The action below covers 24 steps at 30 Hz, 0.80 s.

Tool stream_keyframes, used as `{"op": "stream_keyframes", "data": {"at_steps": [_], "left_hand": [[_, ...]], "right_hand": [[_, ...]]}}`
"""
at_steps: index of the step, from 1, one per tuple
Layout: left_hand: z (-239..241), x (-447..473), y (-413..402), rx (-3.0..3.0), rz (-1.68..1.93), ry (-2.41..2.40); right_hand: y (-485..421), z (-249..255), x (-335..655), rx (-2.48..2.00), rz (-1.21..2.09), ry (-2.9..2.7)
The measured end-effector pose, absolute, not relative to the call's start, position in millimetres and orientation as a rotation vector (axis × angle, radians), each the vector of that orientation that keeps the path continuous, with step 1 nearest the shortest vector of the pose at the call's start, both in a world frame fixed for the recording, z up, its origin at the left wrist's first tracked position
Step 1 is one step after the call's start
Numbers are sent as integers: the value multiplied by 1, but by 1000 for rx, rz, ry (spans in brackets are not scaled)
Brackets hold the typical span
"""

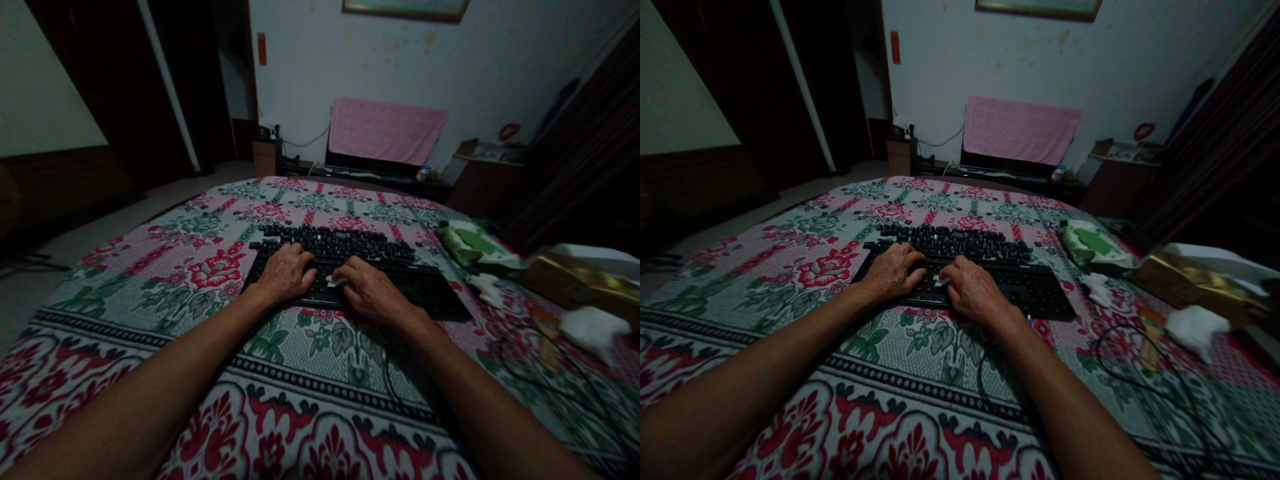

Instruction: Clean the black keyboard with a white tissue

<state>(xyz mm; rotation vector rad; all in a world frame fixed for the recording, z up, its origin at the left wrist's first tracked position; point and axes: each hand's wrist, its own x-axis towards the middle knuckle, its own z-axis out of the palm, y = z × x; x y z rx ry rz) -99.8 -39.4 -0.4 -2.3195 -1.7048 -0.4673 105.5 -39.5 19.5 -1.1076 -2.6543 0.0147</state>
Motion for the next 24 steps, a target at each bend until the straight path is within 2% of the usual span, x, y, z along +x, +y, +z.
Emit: {"op": "stream_keyframes", "data": {"at_steps": [24], "left_hand": [[-1, -100, -40, -2330, -492, -1703]], "right_hand": [[-29, 10, 105, -1192, -57, -2577]]}}
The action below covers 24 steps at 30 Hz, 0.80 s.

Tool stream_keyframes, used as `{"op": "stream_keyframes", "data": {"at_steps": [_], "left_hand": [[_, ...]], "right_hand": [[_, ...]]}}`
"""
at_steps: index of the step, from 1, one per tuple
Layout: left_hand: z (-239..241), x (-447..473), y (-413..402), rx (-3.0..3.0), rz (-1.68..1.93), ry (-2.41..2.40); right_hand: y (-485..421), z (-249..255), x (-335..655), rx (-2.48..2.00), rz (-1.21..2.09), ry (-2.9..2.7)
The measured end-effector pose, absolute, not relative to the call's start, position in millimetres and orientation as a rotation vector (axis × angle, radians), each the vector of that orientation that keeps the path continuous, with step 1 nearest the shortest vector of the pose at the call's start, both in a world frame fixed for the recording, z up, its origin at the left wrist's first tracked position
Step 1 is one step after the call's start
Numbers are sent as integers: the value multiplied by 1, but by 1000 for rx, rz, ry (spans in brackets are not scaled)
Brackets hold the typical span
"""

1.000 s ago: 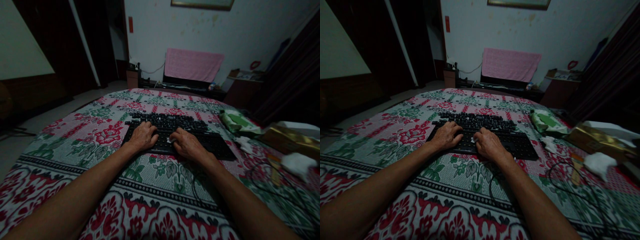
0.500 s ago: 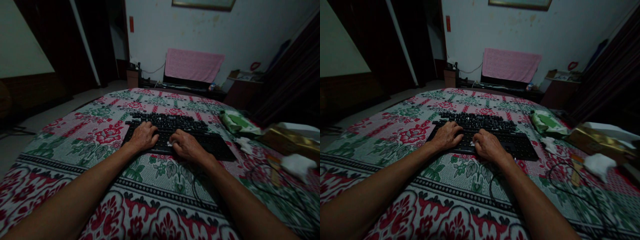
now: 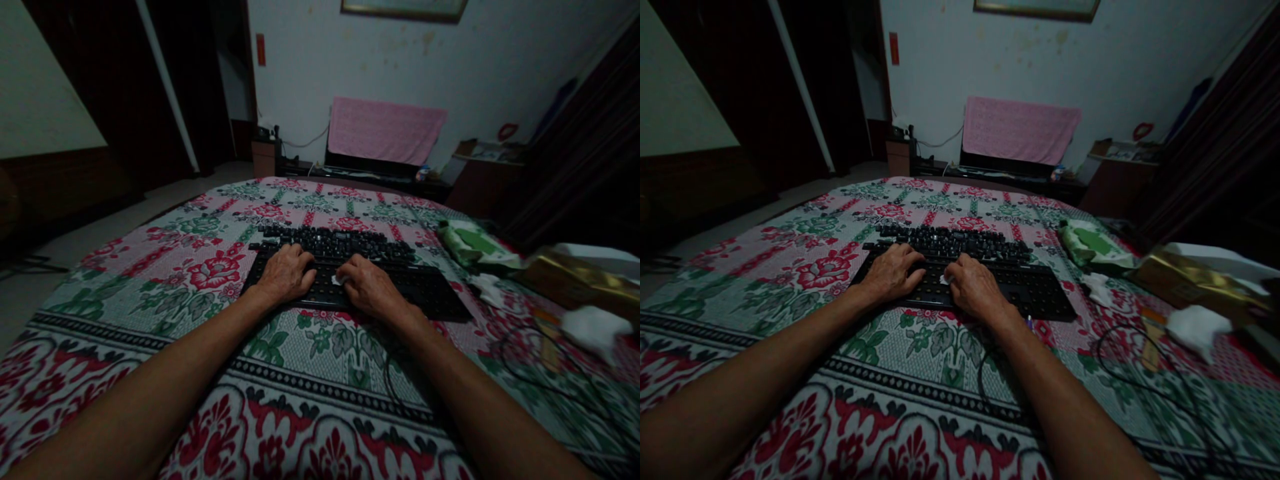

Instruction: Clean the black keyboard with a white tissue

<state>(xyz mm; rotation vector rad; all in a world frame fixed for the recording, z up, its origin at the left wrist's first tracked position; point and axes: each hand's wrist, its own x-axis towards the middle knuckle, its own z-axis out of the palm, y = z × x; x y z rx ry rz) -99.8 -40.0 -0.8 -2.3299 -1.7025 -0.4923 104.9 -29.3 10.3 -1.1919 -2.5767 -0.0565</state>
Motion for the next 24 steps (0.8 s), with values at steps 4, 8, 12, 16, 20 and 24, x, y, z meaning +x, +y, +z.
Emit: {"op": "stream_keyframes", "data": {"at_steps": [4, 8, 12, 16, 20, 24], "left_hand": [[0, -100, -40, -2332, -493, -1694], [-2, -99, -38, -2322, -474, -1700], [-4, -100, -37, -2320, -485, -1699], [-4, -101, -36, -2326, -505, -1702], [-1, -99, -34, -2323, -501, -1789], [4, -92, -26, -2298, -457, -1919]], "right_hand": [[-25, 7, 103, -1187, -62, -2510], [-19, 2, 98, -1203, -145, -2529], [-18, 3, 97, -1255, -207, -2558], [-19, 4, 102, -1302, -163, -2545], [-17, 2, 106, -1292, -86, -2515], [-17, 0, 107, -1275, -53, -2496]]}}
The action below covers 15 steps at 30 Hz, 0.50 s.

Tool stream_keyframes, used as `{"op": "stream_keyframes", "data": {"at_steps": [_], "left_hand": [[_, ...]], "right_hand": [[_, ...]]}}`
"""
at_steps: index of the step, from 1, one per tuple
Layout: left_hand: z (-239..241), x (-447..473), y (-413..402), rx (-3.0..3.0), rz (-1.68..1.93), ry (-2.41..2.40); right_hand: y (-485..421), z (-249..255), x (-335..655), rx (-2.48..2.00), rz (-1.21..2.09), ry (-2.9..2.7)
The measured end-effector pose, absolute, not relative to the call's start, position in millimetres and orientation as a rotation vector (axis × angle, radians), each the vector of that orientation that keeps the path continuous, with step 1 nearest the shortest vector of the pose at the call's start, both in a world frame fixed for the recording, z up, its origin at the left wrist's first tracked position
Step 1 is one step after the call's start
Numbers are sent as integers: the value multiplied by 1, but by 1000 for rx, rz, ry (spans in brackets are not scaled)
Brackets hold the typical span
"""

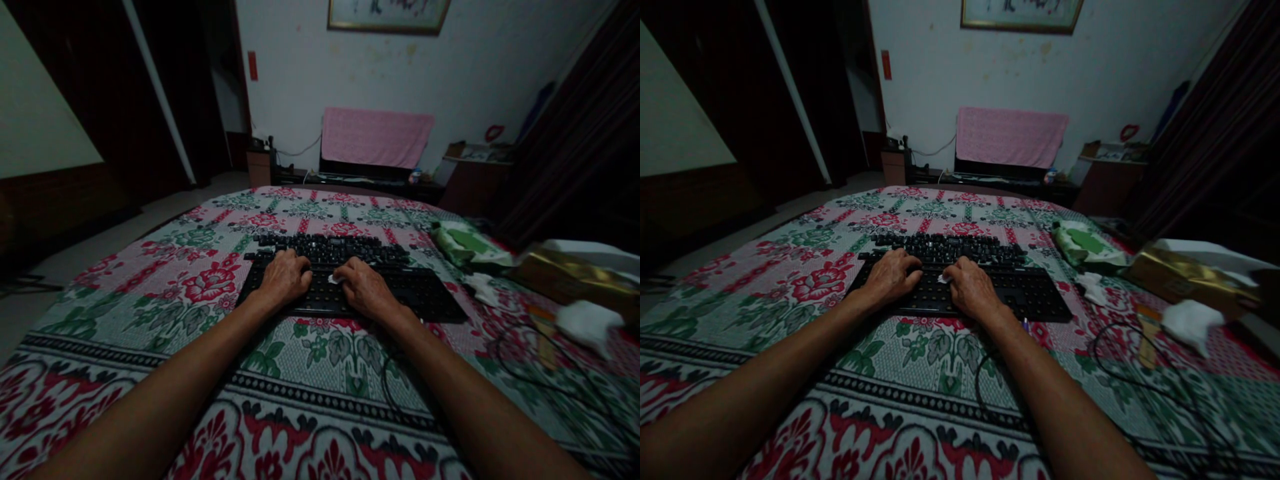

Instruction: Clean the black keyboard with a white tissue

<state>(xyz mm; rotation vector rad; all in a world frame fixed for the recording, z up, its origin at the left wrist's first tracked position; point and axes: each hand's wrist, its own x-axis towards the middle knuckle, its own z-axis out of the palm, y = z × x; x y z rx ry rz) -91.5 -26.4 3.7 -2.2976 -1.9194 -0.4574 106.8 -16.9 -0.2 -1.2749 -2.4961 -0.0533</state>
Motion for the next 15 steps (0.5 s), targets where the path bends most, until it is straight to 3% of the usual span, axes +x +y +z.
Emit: {"op": "stream_keyframes", "data": {"at_steps": [15], "left_hand": [[-2, -84, -8, -2358, -593, -1919]], "right_hand": [[-19, 2, 111, -1249, -78, -2501]]}}
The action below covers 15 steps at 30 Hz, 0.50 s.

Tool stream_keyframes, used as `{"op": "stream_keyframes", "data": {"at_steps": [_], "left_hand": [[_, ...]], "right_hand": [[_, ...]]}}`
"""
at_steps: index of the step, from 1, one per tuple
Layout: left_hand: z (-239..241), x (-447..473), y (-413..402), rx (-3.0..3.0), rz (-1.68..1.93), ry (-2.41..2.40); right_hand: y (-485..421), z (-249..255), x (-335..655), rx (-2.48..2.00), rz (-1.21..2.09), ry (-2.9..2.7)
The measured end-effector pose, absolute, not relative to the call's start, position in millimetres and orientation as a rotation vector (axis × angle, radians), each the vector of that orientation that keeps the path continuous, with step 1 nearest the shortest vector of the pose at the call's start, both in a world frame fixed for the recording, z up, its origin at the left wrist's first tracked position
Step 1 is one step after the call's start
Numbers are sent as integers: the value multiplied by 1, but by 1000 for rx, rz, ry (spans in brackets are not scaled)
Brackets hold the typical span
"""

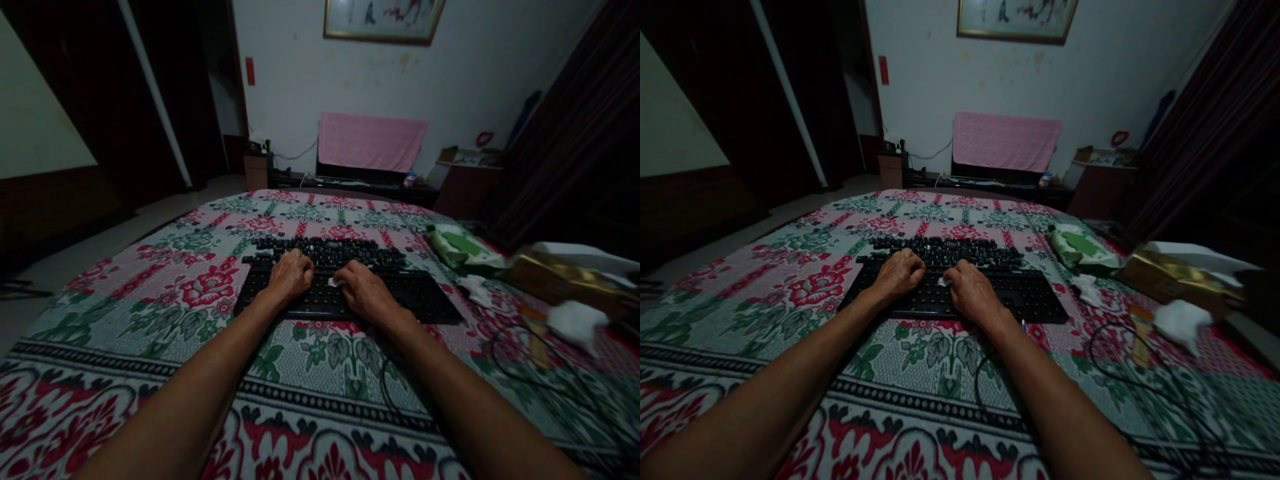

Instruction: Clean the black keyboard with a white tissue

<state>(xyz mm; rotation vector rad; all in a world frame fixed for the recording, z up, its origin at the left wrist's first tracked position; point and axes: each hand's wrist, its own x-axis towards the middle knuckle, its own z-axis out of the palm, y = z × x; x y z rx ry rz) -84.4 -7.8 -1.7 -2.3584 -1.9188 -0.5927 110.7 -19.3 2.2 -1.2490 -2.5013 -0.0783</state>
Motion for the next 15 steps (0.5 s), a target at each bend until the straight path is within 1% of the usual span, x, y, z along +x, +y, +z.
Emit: {"op": "stream_keyframes", "data": {"at_steps": [4, 8, 15], "left_hand": [[-3, -85, -8, -2365, -624, -1939], [-3, -85, -8, -2363, -651, -1924], [-3, -84, -8, -2351, -616, -1951]], "right_hand": [[-19, 9, 114, -1353, -65, -2477], [-10, 13, 110, -1327, -58, -2495], [5, 11, 86, -1322, -181, -2561]]}}
